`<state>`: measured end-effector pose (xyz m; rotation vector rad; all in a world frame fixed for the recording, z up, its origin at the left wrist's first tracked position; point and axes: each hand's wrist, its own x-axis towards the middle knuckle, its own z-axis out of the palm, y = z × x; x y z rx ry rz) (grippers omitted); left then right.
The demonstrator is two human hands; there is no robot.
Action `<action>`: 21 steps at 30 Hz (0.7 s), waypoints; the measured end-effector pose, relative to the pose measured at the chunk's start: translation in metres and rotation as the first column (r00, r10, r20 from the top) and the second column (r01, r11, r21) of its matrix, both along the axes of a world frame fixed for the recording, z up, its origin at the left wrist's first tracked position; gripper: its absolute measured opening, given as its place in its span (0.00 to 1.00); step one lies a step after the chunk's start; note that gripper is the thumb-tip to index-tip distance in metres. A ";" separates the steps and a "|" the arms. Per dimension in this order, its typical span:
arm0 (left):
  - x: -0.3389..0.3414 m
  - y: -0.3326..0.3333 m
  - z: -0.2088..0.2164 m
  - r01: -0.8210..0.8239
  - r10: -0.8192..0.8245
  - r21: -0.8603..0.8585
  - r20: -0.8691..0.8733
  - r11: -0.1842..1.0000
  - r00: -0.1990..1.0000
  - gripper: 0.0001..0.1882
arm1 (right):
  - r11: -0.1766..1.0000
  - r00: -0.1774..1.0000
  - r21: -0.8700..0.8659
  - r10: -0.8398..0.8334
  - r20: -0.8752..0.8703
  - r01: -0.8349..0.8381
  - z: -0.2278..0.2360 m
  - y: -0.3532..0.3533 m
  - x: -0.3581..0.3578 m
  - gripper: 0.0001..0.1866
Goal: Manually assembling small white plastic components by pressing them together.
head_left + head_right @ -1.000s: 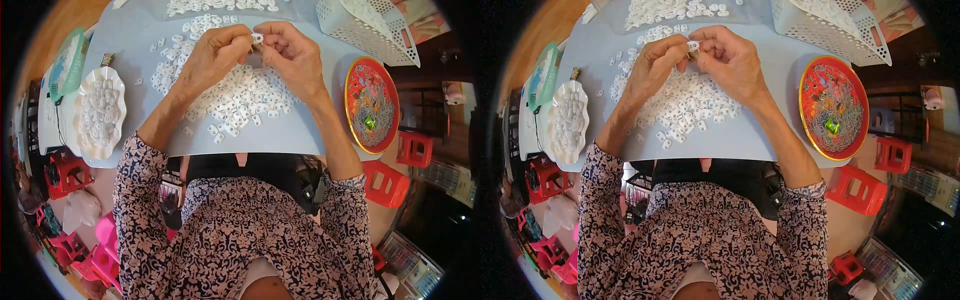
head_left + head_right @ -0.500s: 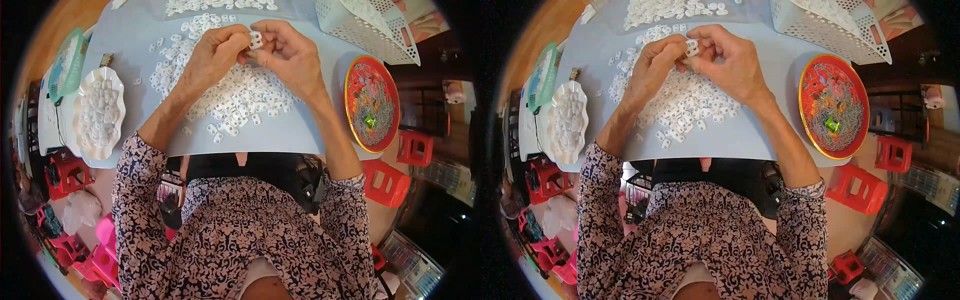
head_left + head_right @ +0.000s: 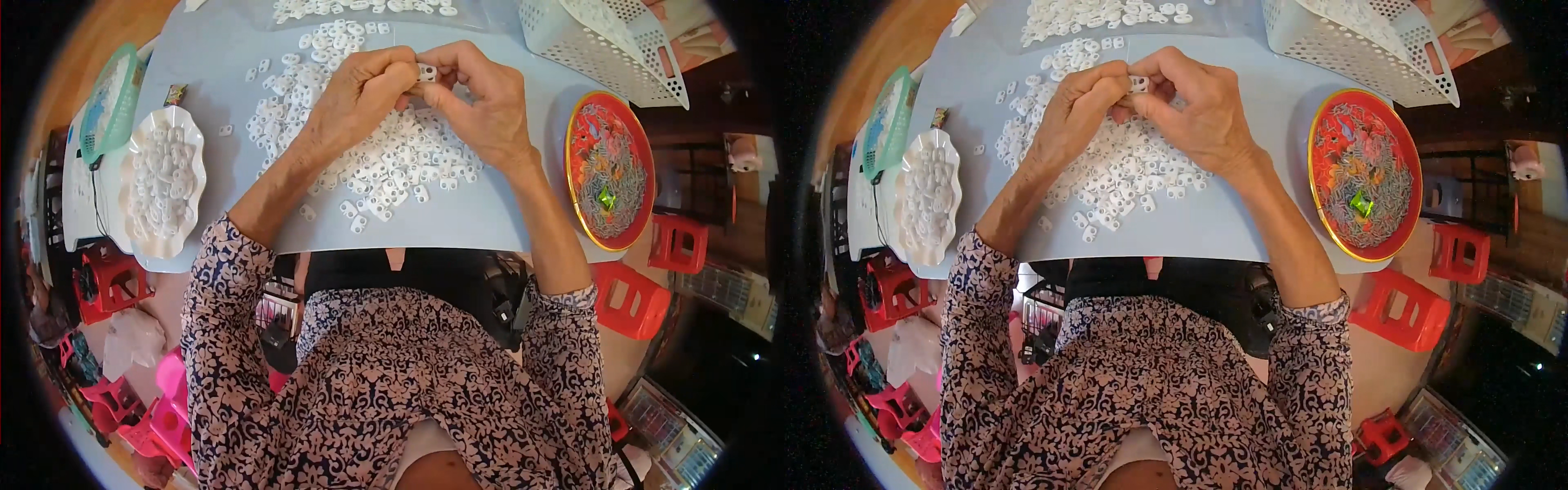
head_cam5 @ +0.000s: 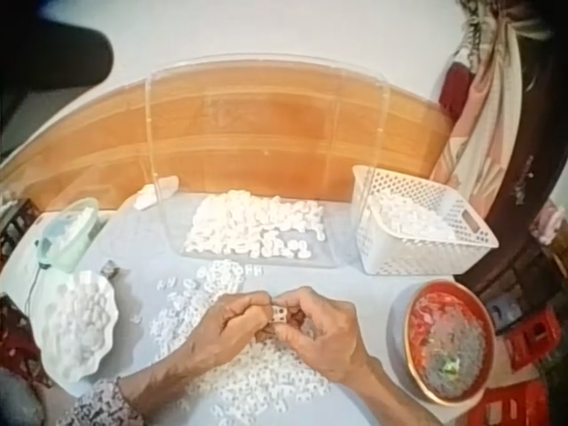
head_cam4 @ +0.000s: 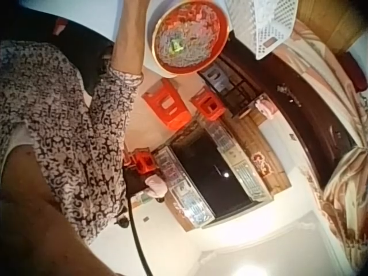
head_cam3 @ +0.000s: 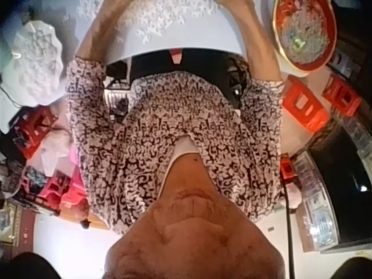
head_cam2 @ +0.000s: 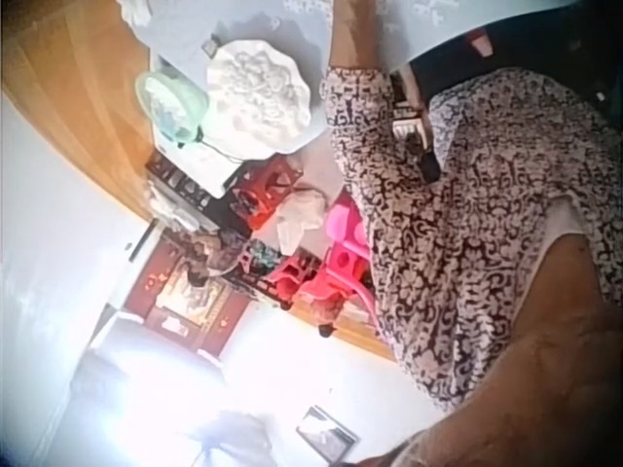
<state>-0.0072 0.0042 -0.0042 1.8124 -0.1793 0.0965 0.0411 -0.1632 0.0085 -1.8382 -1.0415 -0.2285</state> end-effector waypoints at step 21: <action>-0.002 -0.004 0.003 0.000 -0.002 -0.042 -0.042 0.999 0.999 0.14 | 0.990 0.964 0.094 0.120 -0.236 -0.100 0.002 -0.003 0.001 0.07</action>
